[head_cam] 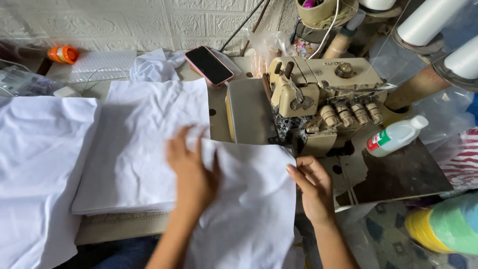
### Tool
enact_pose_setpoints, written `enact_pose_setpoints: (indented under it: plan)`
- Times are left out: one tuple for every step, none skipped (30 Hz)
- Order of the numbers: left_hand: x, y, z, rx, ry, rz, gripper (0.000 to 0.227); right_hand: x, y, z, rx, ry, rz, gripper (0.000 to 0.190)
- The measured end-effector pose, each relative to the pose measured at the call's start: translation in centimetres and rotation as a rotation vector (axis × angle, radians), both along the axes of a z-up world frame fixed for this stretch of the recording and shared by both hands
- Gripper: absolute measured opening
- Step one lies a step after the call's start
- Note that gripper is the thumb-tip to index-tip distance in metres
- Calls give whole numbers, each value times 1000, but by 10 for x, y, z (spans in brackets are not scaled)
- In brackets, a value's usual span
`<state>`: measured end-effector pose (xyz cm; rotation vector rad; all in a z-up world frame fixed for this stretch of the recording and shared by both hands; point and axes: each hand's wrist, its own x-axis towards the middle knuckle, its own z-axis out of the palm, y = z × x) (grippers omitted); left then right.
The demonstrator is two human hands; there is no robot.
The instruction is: Picking up, unfolding, and stacking white fabric pieces near an industrial sewing machine.
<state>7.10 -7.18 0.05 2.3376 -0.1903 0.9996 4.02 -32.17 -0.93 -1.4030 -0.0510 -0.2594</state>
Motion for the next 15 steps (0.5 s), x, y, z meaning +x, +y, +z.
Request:
enact_pose_setpoints:
  plan:
    - [-13,-20,11,0,-2,2,51,1,0,-3,0,-2,2,10]
    - [-26,-41,22,-5,45,-261,50,1,-1,-7,8,15,-22,10]
    - [-40,-62,32,-9,91,-524,50,1,-2,-10,16,32,-46,9]
    - [-38,-69,26,-12,93,-524,50,2,-3,-11,14,35,-46,9]
    - [-36,-78,20,94,112,-458,52,3,-3,-11,19,75,-54,9]
    - [-33,-87,14,201,127,-394,55,4,-5,-10,26,112,-65,10]
    - [-31,-87,9,200,127,-397,55,3,-7,-14,25,111,-68,10]
    - [-27,-88,4,232,111,-354,55,3,-8,-16,61,182,-42,13]
    - [-24,-88,0,263,95,-311,55,4,-10,-18,98,253,-15,18]
    - [-21,-89,-1,265,97,-310,55,1,-10,-19,99,254,-14,18]
    - [-18,-91,-3,268,98,-299,55,-1,-9,-20,90,324,-5,23]
    - [-16,-92,-4,272,101,-287,56,-5,-9,-21,80,395,6,29]
    - [-15,-92,-4,273,105,-284,56,-7,-9,-24,82,399,9,29]
    - [-13,-93,-3,273,95,-277,55,-9,-10,-27,88,418,21,31]
    - [-11,-94,-2,274,85,-269,54,-11,-11,-30,94,437,33,33]
